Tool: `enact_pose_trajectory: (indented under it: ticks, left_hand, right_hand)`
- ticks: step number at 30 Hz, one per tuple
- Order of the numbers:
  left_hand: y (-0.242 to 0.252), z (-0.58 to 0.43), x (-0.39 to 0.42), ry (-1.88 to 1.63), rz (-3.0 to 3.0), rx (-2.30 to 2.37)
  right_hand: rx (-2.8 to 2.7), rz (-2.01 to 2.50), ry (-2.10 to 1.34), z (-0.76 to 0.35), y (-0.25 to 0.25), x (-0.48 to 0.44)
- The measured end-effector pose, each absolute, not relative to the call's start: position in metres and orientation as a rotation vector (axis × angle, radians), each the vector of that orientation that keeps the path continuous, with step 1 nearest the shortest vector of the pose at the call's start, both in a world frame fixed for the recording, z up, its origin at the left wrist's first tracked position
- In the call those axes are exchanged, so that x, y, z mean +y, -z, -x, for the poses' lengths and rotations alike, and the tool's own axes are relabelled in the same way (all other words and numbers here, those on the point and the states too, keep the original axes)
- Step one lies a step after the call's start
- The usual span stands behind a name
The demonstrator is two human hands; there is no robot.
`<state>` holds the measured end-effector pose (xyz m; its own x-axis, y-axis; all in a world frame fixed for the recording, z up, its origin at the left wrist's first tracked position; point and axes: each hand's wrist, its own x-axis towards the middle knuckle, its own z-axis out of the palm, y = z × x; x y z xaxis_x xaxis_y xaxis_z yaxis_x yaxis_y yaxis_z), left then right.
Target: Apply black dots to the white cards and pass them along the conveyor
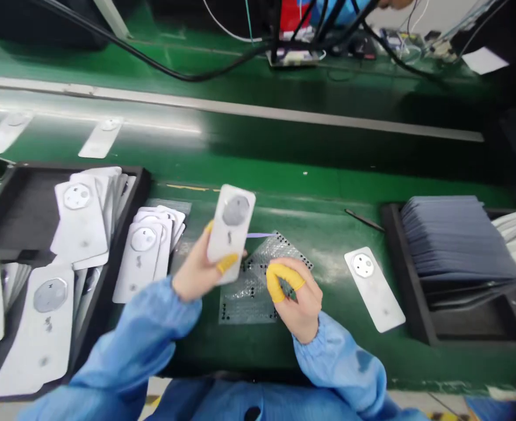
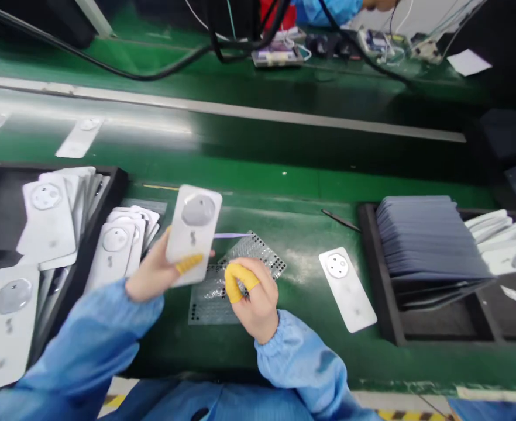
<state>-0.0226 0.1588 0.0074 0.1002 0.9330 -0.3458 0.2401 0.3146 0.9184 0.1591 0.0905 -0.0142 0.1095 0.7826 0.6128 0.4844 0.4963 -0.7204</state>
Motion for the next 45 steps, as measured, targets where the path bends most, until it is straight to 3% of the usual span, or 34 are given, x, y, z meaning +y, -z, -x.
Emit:
enact_pose_trajectory:
  ticks: [3, 7, 14, 27, 38, 45]
  left_hand:
    - [-0.007, -0.001, 0.091, -0.850, -1.266, 1.240]
    - [-0.012, -0.017, 0.061, -0.879, -1.386, 1.229]
    - [-0.013, -0.015, 0.056, -1.023, -1.446, 1.220]
    - [-0.012, -0.012, 0.059, -0.935, -1.568, 1.161]
    - [-0.005, -0.007, 0.056, -0.912, -1.545, 1.204]
    - [-0.004, -0.006, 0.056, -0.865, -1.507, 1.208]
  right_hand:
    - [-1.647, 1.108, -0.206, -0.161, 0.008, 0.094]
    - [-1.774, 1.108, -0.202, -0.163, 0.004, 0.087]
    - [-1.983, 1.093, -0.208, -0.163, -0.004, 0.075]
    - [-1.967, 1.078, -0.347, -0.165, 0.003, 0.073]
    - [-2.190, 1.349, -0.121, -0.151, -0.007, 0.060]
    - [-2.214, 1.351, -0.303, -0.152, -0.006, 0.054]
